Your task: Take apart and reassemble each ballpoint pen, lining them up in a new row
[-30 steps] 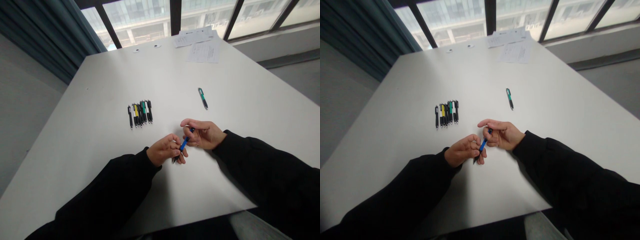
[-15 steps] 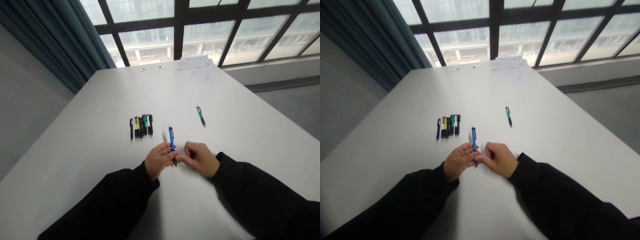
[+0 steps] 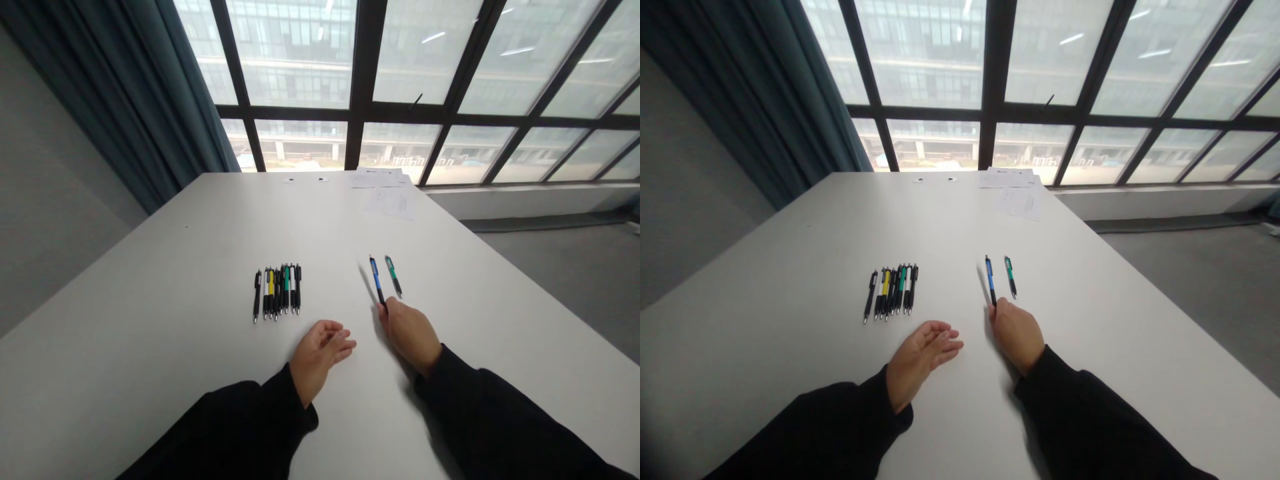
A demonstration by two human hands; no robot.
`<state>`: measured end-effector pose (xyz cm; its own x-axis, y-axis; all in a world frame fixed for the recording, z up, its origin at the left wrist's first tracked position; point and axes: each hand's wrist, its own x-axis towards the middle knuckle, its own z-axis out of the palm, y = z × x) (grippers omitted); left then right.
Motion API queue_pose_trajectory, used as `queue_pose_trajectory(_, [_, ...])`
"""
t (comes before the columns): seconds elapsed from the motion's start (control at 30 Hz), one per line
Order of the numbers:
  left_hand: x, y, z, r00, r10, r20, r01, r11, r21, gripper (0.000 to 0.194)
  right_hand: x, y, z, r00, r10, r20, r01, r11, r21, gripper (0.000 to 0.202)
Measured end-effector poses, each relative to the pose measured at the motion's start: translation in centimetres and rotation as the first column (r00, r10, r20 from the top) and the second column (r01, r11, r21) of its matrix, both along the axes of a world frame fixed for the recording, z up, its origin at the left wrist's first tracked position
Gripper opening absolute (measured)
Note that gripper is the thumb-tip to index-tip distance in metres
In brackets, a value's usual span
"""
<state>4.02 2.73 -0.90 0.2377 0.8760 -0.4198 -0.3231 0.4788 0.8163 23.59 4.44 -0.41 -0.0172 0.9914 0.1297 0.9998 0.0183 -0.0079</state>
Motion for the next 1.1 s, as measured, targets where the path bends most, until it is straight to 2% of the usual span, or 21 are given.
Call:
queue_pose_trajectory(0.1, [-0.2,-0.1,-0.4,0.999,-0.04,-0.003,0.04,0.999,0.026,0.05,1.3,1.1,0.0,0.996,-0.072,0.057,0.073,0.997,-0.013,0.033])
queue_pose_trajectory(0.37, [-0.1,-0.1,0.0,0.997,-0.067,-0.029,0.068,0.997,0.03,0.051,2.0,2.2,-0.1,0.993,-0.079,0.093,0.083,0.996,-0.031,0.039])
queue_pose_trajectory(0.63, [-0.2,-0.2,0.0,0.995,-0.09,-0.04,0.091,0.995,0.043,0.048,2.5,2.3,-0.3,0.988,-0.109,0.113,0.111,0.994,-0.019,0.038])
queue_pose_trajectory(1.1, [-0.1,-0.1,0.7,0.996,-0.09,-0.028,0.091,0.995,0.027,0.053,2.6,2.3,0.3,0.978,-0.149,0.149,0.16,0.985,-0.066,0.04])
